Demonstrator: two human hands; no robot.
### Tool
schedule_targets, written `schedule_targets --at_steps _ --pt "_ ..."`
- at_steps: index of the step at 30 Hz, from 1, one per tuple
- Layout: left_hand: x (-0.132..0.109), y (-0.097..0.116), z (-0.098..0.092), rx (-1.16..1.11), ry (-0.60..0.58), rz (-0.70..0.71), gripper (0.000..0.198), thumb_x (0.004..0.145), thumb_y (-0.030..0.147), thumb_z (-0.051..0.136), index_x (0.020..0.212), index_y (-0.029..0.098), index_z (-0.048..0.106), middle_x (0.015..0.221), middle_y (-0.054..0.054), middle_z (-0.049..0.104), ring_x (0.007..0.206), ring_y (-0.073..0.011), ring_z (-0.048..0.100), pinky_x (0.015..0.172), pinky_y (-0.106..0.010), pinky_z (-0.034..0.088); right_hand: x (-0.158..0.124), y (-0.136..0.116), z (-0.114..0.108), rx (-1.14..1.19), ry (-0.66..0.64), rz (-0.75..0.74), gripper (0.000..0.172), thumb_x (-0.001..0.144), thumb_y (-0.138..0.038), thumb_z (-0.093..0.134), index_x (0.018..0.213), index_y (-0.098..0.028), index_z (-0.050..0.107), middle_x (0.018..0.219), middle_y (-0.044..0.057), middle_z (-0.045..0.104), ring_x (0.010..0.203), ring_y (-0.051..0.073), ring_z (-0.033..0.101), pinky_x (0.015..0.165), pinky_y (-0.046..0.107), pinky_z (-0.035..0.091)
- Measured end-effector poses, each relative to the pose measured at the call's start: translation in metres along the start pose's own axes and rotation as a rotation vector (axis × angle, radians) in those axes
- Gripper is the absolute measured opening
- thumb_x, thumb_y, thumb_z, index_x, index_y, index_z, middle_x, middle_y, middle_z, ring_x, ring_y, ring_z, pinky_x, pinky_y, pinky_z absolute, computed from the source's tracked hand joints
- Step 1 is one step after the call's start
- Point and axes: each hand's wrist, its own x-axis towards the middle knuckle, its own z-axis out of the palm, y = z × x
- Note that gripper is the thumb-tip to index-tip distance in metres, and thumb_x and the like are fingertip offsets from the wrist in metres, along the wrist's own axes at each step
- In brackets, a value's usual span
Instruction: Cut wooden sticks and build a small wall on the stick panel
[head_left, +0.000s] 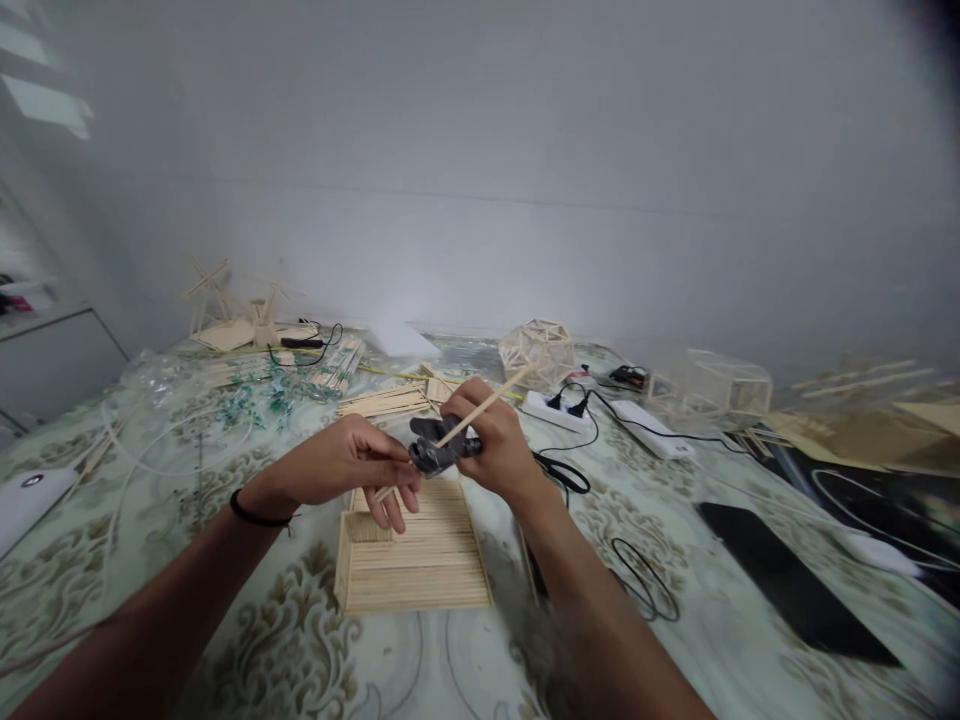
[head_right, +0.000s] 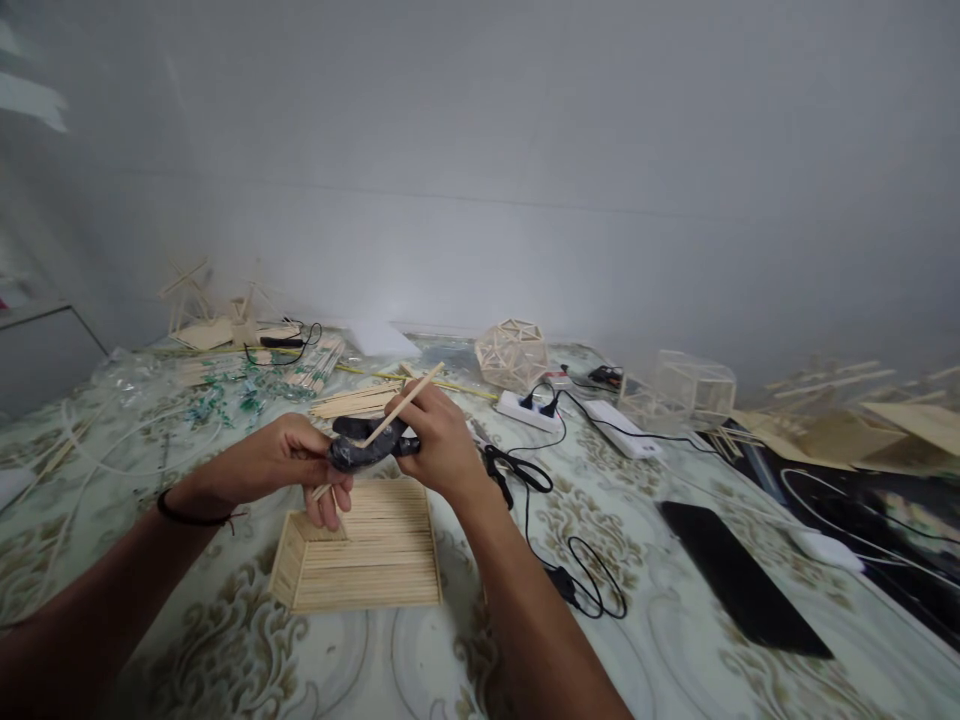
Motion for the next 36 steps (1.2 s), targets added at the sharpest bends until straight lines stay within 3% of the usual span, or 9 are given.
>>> schedule_targets --at_steps 6,10,12,15,21,25,29,33,36 --pt "0.007 -0.010 -0.010 -0.011 0.072 0.011 0.036 0.090 0.048 0.069 0.097 0.014 0.075 0.093 -0.012 0.080 0.071 -0.0237 0.079 0.060 -0.028 0.063 -0.003 0.008 0.006 -0.066 -0.071 0.203 0.007 0.073 -0.017 0.057 0.077 -0.023 0.055 0.077 0.004 0.060 0.073 0.020 0.055 0.066 0.030 0.038" --pt "0.018 -0.027 -0.026 0.283 0.206 -0.033 0.041 0.097 0.050 0.053 0.119 0.016 0.061 0.096 -0.013 0.079 0.074 -0.0222 0.078 0.066 -0.030 0.061 -0.006 0.016 0.007 -0.057 -0.072 0.410 0.006 0.077 -0.023 0.060 0.078 -0.023 0.053 0.069 -0.001 0.058 0.062 0.017 0.050 0.061 0.028 0.033" --pt "0.025 -0.042 -0.035 0.514 0.332 -0.079 0.029 0.096 0.042 0.050 0.107 0.017 0.060 0.086 -0.009 0.078 0.075 -0.0218 0.076 0.067 -0.029 0.057 -0.006 0.018 0.005 -0.043 -0.059 0.478 0.008 0.078 -0.025 0.061 0.079 -0.024 0.053 0.067 -0.002 0.058 0.059 0.016 0.048 0.060 0.027 0.032" --pt "0.033 -0.067 -0.045 0.684 0.420 -0.105 0.008 0.081 0.025 0.061 0.080 0.017 0.061 0.075 -0.007 0.073 0.076 -0.0236 0.070 0.070 -0.030 0.050 -0.006 0.017 0.003 -0.034 -0.052 0.497 0.013 0.078 -0.027 0.062 0.075 -0.024 0.050 0.067 -0.003 0.058 0.059 0.016 0.049 0.059 0.027 0.031" --pt "0.038 -0.092 -0.049 0.797 0.421 -0.124 0.021 0.067 0.019 0.069 0.055 0.018 0.051 0.067 -0.008 0.065 0.082 -0.0283 0.065 0.078 -0.034 0.047 -0.004 0.013 0.001 -0.018 -0.072 0.490 0.013 0.079 -0.028 0.062 0.075 -0.024 0.050 0.066 -0.002 0.059 0.060 0.017 0.051 0.060 0.027 0.033" --pt "0.037 -0.080 -0.048 0.731 0.421 -0.041 0.011 0.079 0.026 0.065 0.078 0.015 0.065 0.089 -0.012 0.071 0.094 -0.0284 0.066 0.088 -0.038 0.051 -0.004 0.010 0.003 0.007 -0.112 0.471 0.011 0.077 -0.025 0.062 0.077 -0.024 0.051 0.067 -0.002 0.060 0.058 0.016 0.048 0.059 0.026 0.032" --pt "0.027 -0.055 -0.045 0.471 0.371 0.153 0.035 0.097 0.035 0.054 0.127 0.018 0.060 0.127 -0.014 0.067 0.103 -0.0238 0.071 0.093 -0.038 0.056 -0.004 0.008 0.009 0.044 -0.184 0.412 0.010 0.076 -0.022 0.063 0.077 -0.023 0.053 0.070 -0.001 0.062 0.062 0.015 0.051 0.061 0.025 0.032" --pt "0.016 -0.039 -0.034 -0.133 0.100 0.438 0.053 0.095 0.032 0.067 0.146 0.032 0.054 0.148 -0.015 0.056 0.097 -0.0267 0.076 0.088 -0.042 0.061 -0.005 0.004 0.016 0.099 -0.262 0.366 0.009 0.073 -0.019 0.064 0.077 -0.022 0.056 0.074 0.001 0.065 0.066 0.016 0.055 0.063 0.025 0.035" --pt "0.013 -0.033 -0.025 -0.246 -0.048 0.435 0.061 0.087 0.021 0.078 0.142 0.037 0.059 0.150 -0.013 0.056 0.092 -0.0257 0.078 0.083 -0.036 0.064 -0.005 0.000 0.019 0.129 -0.293 0.326 0.014 0.073 -0.017 0.064 0.086 -0.021 0.062 0.080 0.003 0.069 0.071 0.018 0.060 0.066 0.026 0.038"
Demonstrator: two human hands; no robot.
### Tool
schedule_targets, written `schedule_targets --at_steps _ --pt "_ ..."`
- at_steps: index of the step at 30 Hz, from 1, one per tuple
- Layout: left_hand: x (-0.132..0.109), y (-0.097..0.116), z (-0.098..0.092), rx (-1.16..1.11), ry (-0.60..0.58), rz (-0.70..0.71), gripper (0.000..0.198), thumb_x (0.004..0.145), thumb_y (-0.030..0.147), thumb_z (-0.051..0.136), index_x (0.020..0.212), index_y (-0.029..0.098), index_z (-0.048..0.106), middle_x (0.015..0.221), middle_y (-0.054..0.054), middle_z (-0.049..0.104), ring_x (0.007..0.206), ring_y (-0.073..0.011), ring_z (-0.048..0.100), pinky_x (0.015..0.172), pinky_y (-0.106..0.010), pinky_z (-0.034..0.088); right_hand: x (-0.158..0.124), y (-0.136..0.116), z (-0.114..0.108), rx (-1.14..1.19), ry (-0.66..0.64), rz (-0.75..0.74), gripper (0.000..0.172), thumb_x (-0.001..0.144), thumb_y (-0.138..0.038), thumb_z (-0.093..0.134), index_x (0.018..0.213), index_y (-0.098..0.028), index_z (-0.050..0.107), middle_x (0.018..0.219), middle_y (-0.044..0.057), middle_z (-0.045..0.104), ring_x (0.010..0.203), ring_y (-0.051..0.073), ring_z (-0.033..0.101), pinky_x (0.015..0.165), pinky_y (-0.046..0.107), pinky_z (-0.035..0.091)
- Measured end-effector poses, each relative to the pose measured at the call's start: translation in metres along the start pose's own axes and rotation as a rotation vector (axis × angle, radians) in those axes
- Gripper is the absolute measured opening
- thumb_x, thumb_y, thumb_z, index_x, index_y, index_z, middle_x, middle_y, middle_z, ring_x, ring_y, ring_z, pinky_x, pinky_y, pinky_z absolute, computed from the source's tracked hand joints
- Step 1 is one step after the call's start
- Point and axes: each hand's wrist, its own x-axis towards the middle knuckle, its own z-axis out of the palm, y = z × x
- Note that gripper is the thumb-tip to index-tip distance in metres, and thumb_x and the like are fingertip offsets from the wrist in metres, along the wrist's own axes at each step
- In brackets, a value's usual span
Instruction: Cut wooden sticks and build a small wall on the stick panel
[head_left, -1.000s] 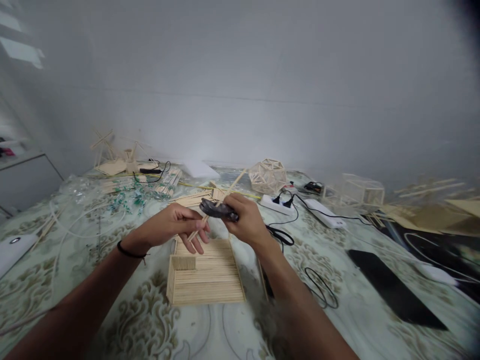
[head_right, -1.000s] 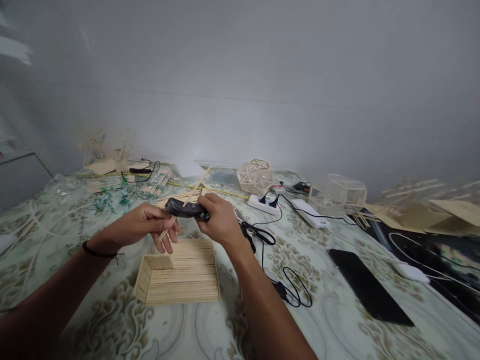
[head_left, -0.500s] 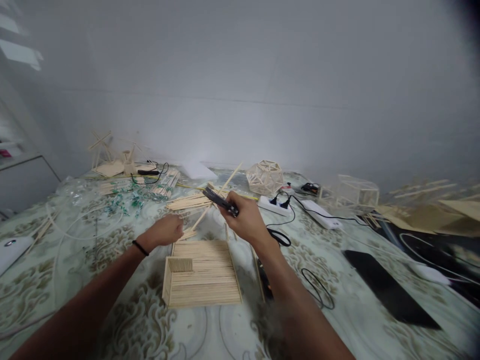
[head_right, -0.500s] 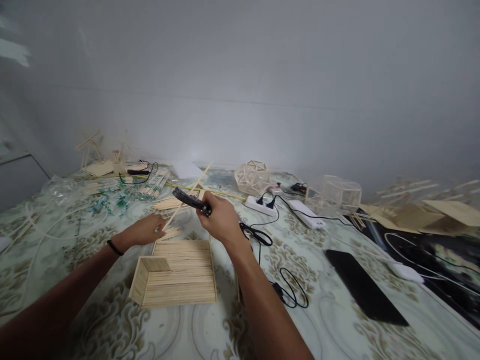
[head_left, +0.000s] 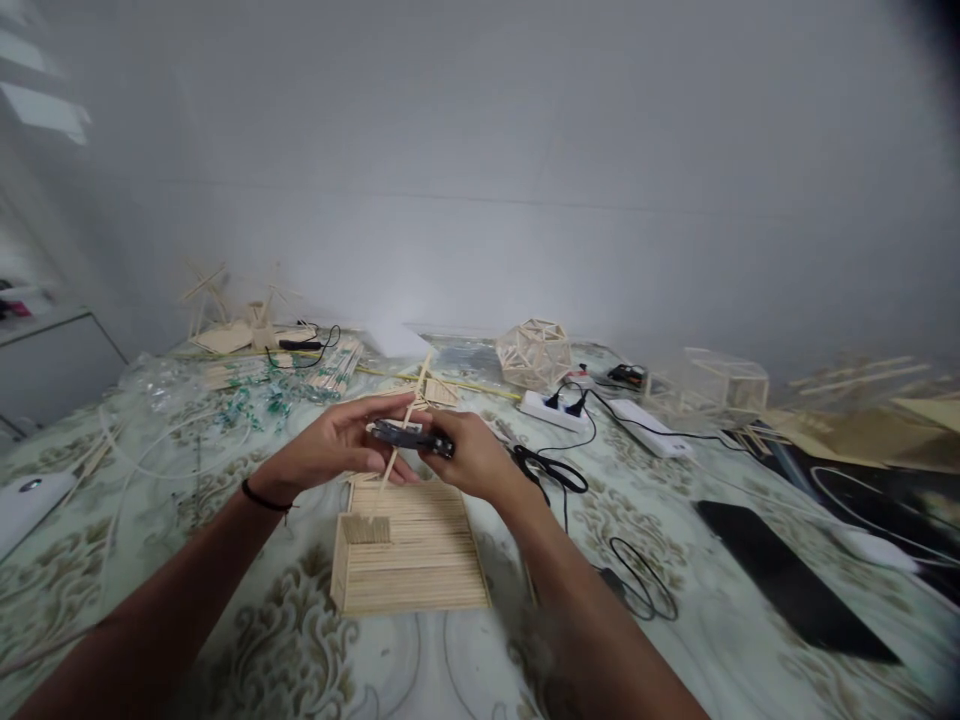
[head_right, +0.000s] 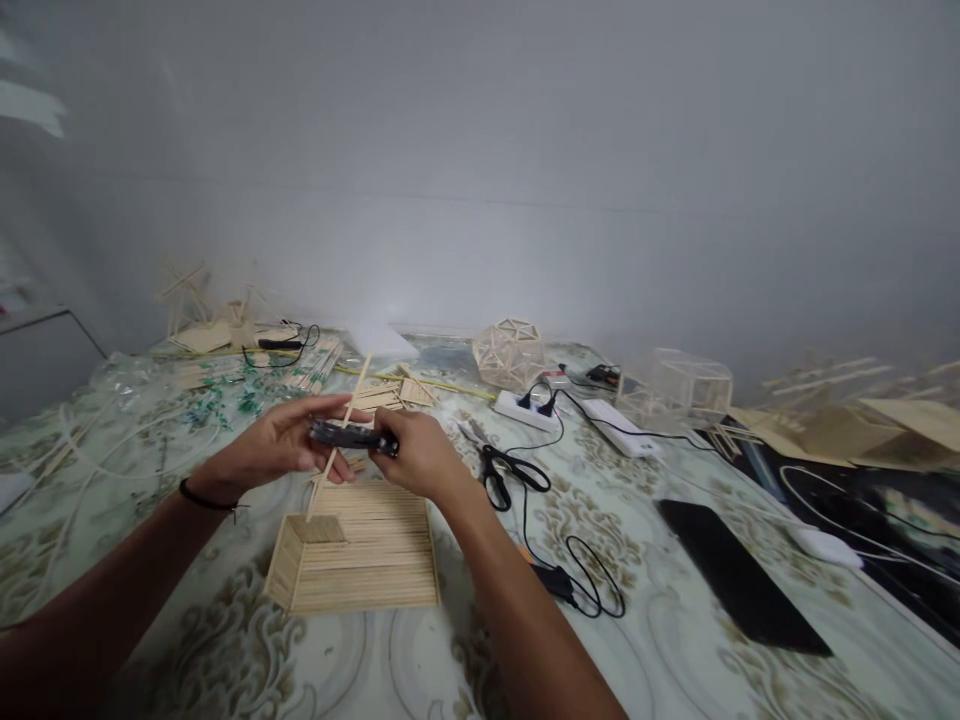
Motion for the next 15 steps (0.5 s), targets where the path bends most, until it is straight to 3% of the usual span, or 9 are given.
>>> schedule_targets --at_steps 5,11,15 --pt "0.0014 0.0034 0.0085 0.008 0.013 -0.070 0.057 0.086 0.008 0.075 0.135 0.036 0.065 0.148 -0.010 0.059 0.084 -0.0213 0.080 0.075 -0.027 0.066 -0.0010 -0.0065 0.0017 0.048 -0.004 -0.045 0.027 0.075 -0.017 0.064 0.101 -0.020 0.069 0.088 0.006 0.073 0.078 0.020 0.065 0.071 0.028 0.044" --pt "0.0008 0.0059 0.0118 -0.011 0.052 -0.079 0.059 0.082 0.009 0.080 0.134 0.033 0.067 0.143 -0.010 0.063 0.081 -0.0216 0.080 0.073 -0.029 0.067 -0.0018 -0.0058 0.0046 0.101 0.023 -0.076 0.037 0.074 -0.016 0.062 0.109 -0.019 0.070 0.074 0.000 0.069 0.064 0.015 0.059 0.065 0.024 0.041" --pt "0.0016 0.0051 0.0090 0.020 0.119 -0.100 0.064 0.079 0.009 0.082 0.136 0.033 0.064 0.146 -0.012 0.060 0.078 -0.0199 0.079 0.073 -0.029 0.067 -0.0024 -0.0049 0.0035 0.112 0.106 -0.042 0.010 0.072 -0.019 0.064 0.082 -0.019 0.066 0.061 -0.004 0.057 0.055 0.012 0.049 0.058 0.024 0.035"
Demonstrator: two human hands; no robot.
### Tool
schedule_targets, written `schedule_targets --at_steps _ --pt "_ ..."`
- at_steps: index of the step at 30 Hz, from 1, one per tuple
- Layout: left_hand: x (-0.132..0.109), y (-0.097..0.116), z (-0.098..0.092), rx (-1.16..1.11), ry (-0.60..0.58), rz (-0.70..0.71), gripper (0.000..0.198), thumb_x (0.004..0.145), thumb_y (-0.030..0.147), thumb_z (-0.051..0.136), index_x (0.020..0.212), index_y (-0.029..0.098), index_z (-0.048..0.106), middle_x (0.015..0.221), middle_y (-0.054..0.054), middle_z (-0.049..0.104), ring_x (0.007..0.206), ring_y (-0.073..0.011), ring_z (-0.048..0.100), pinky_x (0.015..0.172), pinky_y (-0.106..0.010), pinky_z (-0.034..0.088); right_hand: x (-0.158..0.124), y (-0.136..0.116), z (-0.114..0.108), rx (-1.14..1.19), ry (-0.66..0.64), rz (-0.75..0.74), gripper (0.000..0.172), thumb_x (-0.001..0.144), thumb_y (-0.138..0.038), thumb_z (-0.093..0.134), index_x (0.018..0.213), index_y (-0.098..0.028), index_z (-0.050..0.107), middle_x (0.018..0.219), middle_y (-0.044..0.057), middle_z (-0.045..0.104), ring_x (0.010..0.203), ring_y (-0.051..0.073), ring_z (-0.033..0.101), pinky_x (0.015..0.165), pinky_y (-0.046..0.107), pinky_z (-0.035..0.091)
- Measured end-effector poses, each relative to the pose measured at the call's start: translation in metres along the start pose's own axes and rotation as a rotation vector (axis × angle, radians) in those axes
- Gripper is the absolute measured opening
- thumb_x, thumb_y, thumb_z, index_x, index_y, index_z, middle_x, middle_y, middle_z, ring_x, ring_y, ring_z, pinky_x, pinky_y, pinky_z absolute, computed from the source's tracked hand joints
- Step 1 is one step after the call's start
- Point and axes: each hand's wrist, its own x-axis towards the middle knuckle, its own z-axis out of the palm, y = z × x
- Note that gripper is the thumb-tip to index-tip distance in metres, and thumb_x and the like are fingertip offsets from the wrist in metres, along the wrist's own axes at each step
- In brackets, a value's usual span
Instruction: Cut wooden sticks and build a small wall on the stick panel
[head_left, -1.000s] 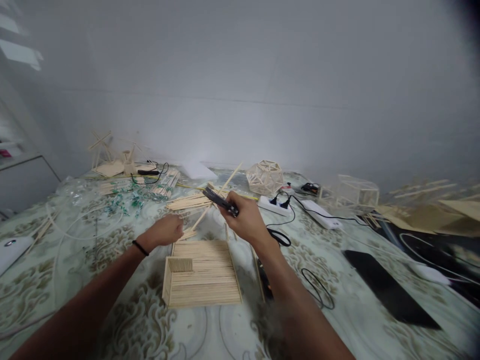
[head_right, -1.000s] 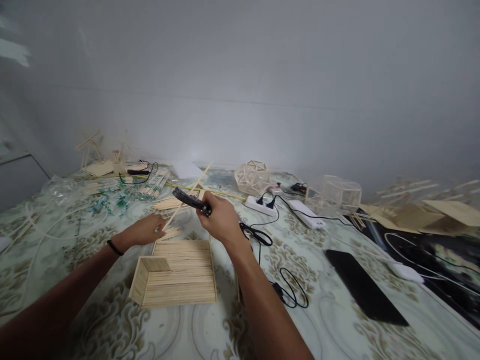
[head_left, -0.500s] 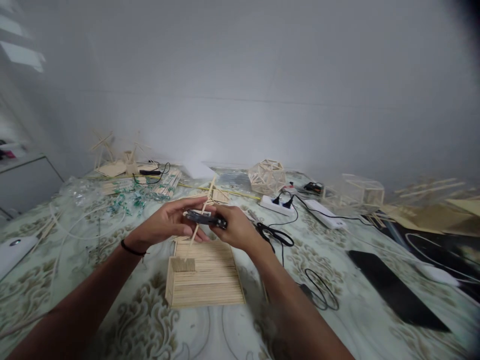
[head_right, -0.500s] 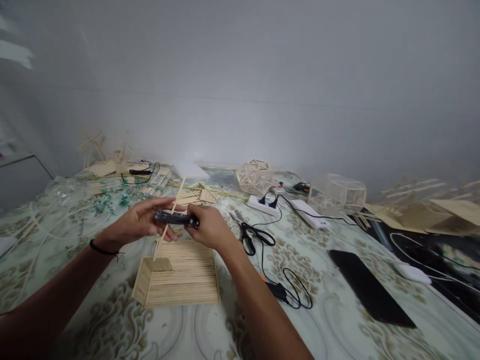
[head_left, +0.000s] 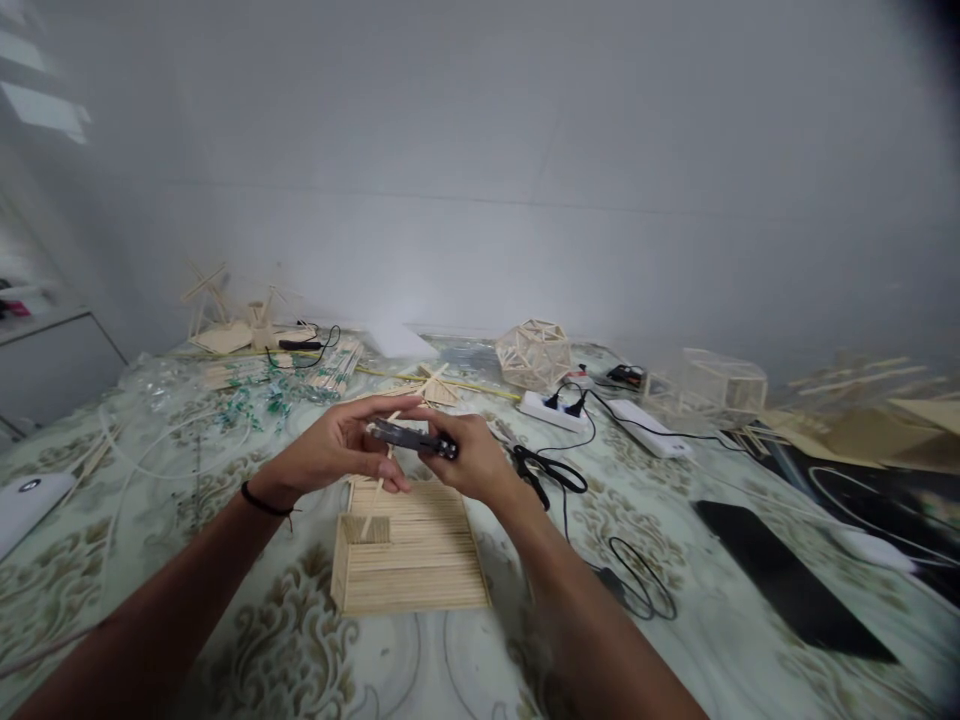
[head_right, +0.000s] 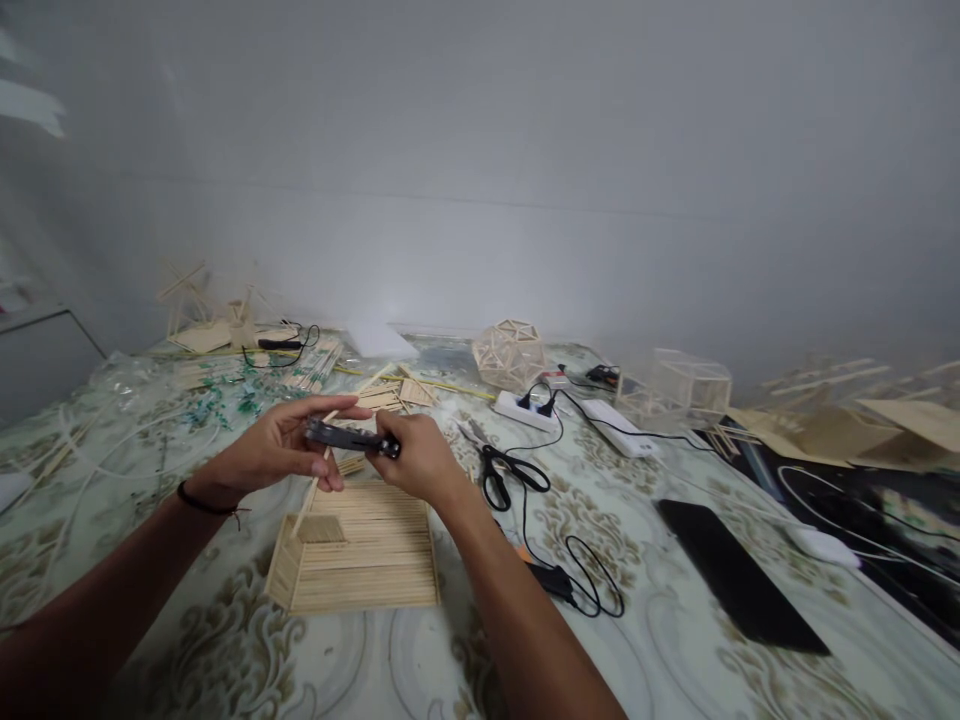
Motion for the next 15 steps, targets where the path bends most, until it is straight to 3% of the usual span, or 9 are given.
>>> schedule_targets --at_steps 1,3,6,10,15 --pt "0.001 0.000 -0.002 0.016 0.025 -0.001 0.066 0.079 0.009 0.082 0.137 0.034 0.064 0.145 -0.012 0.061 0.079 -0.0193 0.079 0.072 -0.027 0.066 0.000 -0.001 -0.001 0.013 0.033 0.011 0.004 0.071 -0.019 0.064 0.074 -0.019 0.062 0.059 -0.005 0.054 0.054 0.011 0.047 0.057 0.024 0.033" --pt "0.002 -0.001 -0.005 0.054 0.086 0.009 0.066 0.077 0.009 0.084 0.135 0.031 0.065 0.139 -0.011 0.065 0.079 -0.0185 0.079 0.071 -0.024 0.065 0.002 -0.004 -0.004 0.072 0.095 0.049 0.013 0.074 -0.024 0.066 0.066 -0.020 0.057 0.058 -0.005 0.051 0.055 0.010 0.044 0.057 0.024 0.034" --pt "0.003 0.000 -0.007 0.134 0.128 -0.011 0.062 0.078 0.013 0.084 0.135 0.026 0.065 0.124 -0.011 0.074 0.078 -0.0185 0.079 0.070 -0.023 0.063 0.005 -0.009 -0.007 0.244 0.204 0.187 0.022 0.084 -0.040 0.067 0.078 -0.019 0.067 0.059 -0.004 0.052 0.056 0.012 0.047 0.057 0.025 0.037" --pt "0.002 0.004 -0.002 0.232 0.081 -0.071 0.050 0.083 0.020 0.081 0.130 0.023 0.068 0.117 -0.011 0.076 0.082 -0.0182 0.078 0.073 -0.022 0.061 0.009 -0.012 -0.008 0.561 0.231 0.317 0.039 0.087 -0.052 0.066 0.105 -0.018 0.073 0.055 -0.006 0.049 0.051 0.011 0.047 0.052 0.025 0.036" --pt "0.000 0.005 0.006 0.264 -0.019 -0.184 0.046 0.085 0.024 0.080 0.129 0.022 0.069 0.092 -0.007 0.081 0.083 -0.0184 0.079 0.079 -0.024 0.060 0.011 -0.020 -0.009 0.700 0.289 0.346 0.035 0.085 -0.052 0.070 0.086 -0.017 0.070 0.052 -0.006 0.050 0.049 0.010 0.047 0.052 0.025 0.038"
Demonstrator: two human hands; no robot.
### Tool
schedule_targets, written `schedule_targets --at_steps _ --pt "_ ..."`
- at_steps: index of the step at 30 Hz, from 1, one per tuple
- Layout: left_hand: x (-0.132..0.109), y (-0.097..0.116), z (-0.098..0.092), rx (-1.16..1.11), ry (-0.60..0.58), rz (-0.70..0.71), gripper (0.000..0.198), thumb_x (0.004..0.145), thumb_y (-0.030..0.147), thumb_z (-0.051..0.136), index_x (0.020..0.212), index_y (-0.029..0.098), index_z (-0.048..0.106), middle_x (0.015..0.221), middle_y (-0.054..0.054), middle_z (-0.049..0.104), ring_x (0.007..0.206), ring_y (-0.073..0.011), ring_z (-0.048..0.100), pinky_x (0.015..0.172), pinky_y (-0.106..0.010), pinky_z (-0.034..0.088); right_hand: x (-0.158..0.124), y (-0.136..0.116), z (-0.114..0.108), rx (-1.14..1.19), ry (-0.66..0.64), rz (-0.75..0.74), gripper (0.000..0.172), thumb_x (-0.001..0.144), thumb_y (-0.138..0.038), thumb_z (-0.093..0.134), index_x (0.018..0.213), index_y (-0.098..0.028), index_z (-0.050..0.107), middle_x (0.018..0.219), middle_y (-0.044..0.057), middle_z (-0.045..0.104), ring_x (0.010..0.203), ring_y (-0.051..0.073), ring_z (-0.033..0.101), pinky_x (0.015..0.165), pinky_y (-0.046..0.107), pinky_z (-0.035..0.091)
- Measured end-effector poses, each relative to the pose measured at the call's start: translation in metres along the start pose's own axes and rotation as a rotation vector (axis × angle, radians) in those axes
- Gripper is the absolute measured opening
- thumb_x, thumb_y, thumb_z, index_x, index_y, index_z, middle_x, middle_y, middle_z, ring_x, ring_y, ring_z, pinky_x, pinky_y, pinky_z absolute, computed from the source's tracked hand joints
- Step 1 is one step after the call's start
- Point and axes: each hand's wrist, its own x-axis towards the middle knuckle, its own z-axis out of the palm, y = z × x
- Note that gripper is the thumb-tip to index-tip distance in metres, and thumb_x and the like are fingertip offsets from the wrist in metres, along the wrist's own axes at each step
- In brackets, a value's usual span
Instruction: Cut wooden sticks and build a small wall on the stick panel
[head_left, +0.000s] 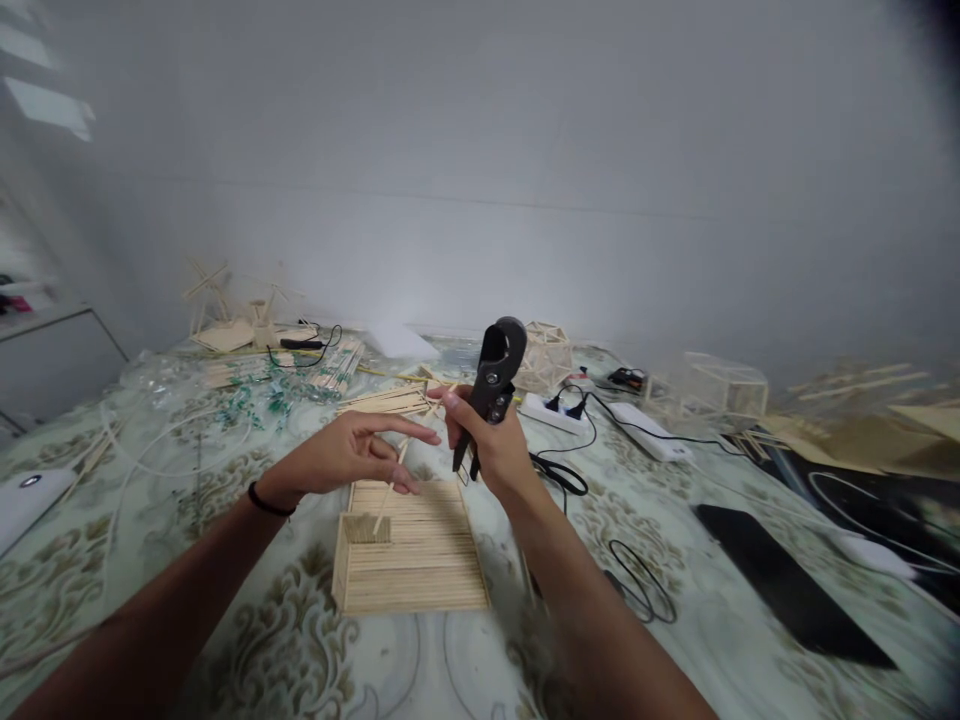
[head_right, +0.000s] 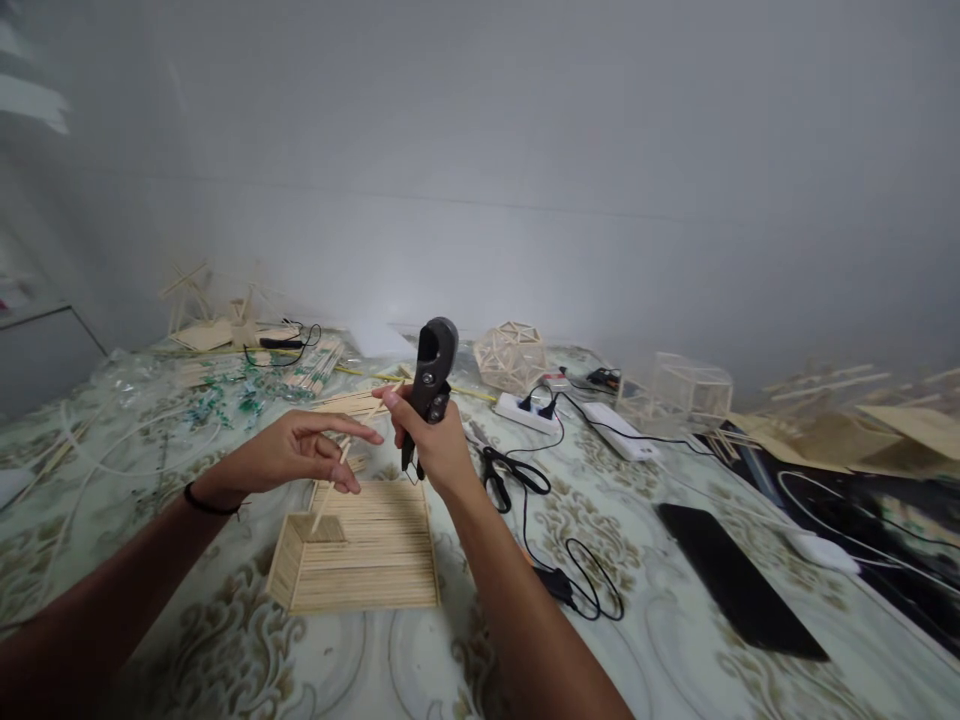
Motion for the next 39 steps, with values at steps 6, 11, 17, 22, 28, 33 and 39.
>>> schedule_targets --at_steps 6,11,17,22,28,33,39 --pt "0.006 -0.001 -0.004 0.086 0.224 0.007 0.063 0.079 0.025 0.082 0.136 0.026 0.057 0.127 -0.009 0.071 0.084 -0.0189 0.079 0.074 -0.026 0.059 0.001 -0.009 -0.004 -0.028 0.182 -0.014 0.033 0.080 -0.050 0.074 0.076 -0.019 0.065 0.048 -0.006 0.049 0.045 0.010 0.044 0.047 0.024 0.036" --pt "0.011 -0.004 -0.004 0.123 0.394 -0.027 0.032 0.077 0.028 0.081 0.100 0.018 0.062 0.084 -0.004 0.079 0.084 -0.0217 0.078 0.079 -0.030 0.059 -0.001 -0.010 0.001 -0.152 0.052 0.087 0.036 0.076 -0.051 0.075 0.069 -0.017 0.065 0.051 -0.003 0.057 0.047 0.011 0.049 0.049 0.024 0.040" --pt "0.011 -0.004 0.009 0.173 0.346 0.013 0.028 0.081 0.037 0.079 0.087 0.019 0.060 0.083 -0.004 0.081 0.084 -0.0212 0.078 0.075 -0.028 0.056 -0.006 -0.005 0.017 -0.164 -0.091 0.186 0.040 0.072 -0.056 0.076 0.070 -0.017 0.068 0.057 0.002 0.064 0.049 0.013 0.053 0.048 0.025 0.041" --pt "0.011 -0.005 0.009 0.162 0.363 0.014 0.028 0.082 0.039 0.079 0.082 0.017 0.062 0.081 -0.006 0.080 0.078 -0.0193 0.076 0.068 -0.024 0.054 -0.006 -0.007 0.017 -0.153 -0.104 0.192 0.040 0.067 -0.054 0.081 0.073 -0.017 0.068 0.056 0.000 0.062 0.050 0.012 0.053 0.049 0.024 0.042" --pt "0.009 -0.006 0.006 0.074 0.221 -0.109 0.032 0.087 0.048 0.072 0.093 0.016 0.073 0.096 -0.009 0.079 0.079 -0.0191 0.076 0.067 -0.027 0.061 -0.006 -0.013 0.015 -0.130 -0.012 0.153 0.036 0.069 -0.050 0.080 0.071 -0.016 0.067 0.061 0.002 0.066 0.053 0.012 0.055 0.051 0.025 0.043" --pt "0.011 -0.010 0.005 -0.011 0.231 -0.064 0.034 0.087 0.047 0.073 0.094 0.014 0.076 0.095 -0.010 0.078 0.079 -0.0201 0.077 0.074 -0.034 0.066 -0.006 -0.011 0.017 -0.132 -0.014 0.152 0.038 0.068 -0.052 0.081 0.071 -0.017 0.066 0.061 0.002 0.065 0.055 0.013 0.056 0.053 0.026 0.046" --pt "0.010 -0.007 0.008 -0.040 0.261 -0.044 0.035 0.085 0.046 0.076 0.088 0.012 0.080 0.087 -0.010 0.079 0.080 -0.0212 0.077 0.078 -0.035 0.066 -0.007 -0.011 0.020 -0.188 -0.026 0.137 0.032 0.072 -0.048 0.076 0.069 -0.018 0.065 0.059 0.000 0.062 0.055 0.013 0.054 0.053 0.025 0.045"
